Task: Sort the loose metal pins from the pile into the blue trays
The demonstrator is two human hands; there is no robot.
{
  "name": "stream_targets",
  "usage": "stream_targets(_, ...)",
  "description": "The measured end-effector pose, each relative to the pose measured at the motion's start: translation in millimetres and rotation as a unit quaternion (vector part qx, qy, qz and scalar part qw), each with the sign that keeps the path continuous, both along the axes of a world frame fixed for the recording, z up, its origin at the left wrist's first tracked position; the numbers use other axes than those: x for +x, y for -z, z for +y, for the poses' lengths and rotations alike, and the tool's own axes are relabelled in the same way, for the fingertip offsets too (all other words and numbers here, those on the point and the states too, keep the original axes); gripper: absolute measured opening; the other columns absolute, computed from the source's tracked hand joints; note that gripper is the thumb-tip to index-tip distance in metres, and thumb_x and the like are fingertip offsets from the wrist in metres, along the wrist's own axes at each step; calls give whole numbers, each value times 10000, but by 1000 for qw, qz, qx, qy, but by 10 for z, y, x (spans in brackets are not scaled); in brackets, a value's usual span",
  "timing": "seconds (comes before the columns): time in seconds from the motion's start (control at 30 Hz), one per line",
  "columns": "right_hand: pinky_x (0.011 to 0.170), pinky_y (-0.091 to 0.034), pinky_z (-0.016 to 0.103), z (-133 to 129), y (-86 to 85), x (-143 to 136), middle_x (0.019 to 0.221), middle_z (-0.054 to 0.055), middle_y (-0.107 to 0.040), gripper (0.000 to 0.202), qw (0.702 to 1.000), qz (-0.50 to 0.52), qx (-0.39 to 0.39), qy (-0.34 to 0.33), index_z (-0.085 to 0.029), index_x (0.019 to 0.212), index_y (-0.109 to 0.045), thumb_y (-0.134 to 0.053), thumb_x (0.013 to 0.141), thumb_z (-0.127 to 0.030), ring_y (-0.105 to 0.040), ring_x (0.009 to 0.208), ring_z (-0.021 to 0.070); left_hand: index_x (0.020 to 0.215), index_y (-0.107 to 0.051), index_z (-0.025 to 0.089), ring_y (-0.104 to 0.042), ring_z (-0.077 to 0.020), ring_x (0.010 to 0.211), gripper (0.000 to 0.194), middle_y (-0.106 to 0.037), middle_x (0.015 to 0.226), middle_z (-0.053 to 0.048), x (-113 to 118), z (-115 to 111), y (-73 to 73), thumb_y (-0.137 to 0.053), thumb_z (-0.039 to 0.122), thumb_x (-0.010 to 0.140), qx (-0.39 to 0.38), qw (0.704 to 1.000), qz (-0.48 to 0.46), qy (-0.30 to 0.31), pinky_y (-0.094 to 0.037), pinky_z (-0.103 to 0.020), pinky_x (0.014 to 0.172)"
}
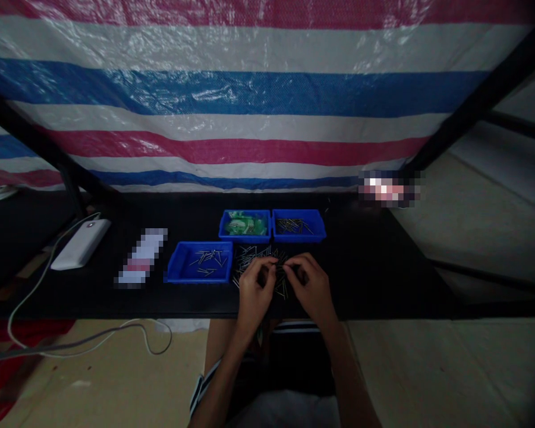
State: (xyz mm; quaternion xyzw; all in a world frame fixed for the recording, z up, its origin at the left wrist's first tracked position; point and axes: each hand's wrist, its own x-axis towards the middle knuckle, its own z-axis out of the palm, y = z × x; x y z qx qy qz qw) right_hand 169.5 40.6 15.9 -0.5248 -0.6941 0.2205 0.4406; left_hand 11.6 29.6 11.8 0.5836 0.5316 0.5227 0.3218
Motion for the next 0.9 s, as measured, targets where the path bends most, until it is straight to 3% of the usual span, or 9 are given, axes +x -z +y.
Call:
stream_targets(0.1,656,-462,266,11,-37,-107,927,9,-645,91,999,25,30,5,-230,958,-666,-622,1004,-294,-542,668,112,1013,-727,214,-639,-161,805,123,-699,910,-26,12,3,-17,-620,263,974,19,999,27,23,-469,-263,731)
stream_targets(0.33,605,-474,267,-7,-34,-256,917,20,-655,102,996,69,53,-7,-232,960,-684,-629,997,-310,-521,616,106,995,-735,214,-618,-156,780,118,-676,889,-20,-20,5,-5,-627,255,970,6,1000,-3,10,-457,-257,700)
stream_targets(0.53,569,-464,256,-35,-20,-184,945,19,-655,199,995,93,20,-22,-246,1151,-690,-657,958,-279,-536,629,109,991,-756,220,-641,-171,850,124,-688,942,-41,-27,-6,-55,-653,284,968,30,998,-48,4,-480,-265,727)
stream_targets(0.7,605,-482,253,-22,2,-176,1049,46,-667,180,995,79,-14,-57,-229,1111,-695,-583,971,-237,-588,701,119,1010,-761,227,-650,-184,925,120,-689,989,-52,-44,-19,-65,-657,271,970,60,997,-47,5,-508,-289,799)
stream_targets(0.9,608,-490,250,12,32,-180,990,33,-686,134,995,80,-15,-53,-228,1046,-714,-623,947,-236,-582,675,118,1009,-788,238,-648,-174,891,127,-680,977,-54,-44,-16,-39,-681,283,956,60,997,-39,15,-519,-275,746)
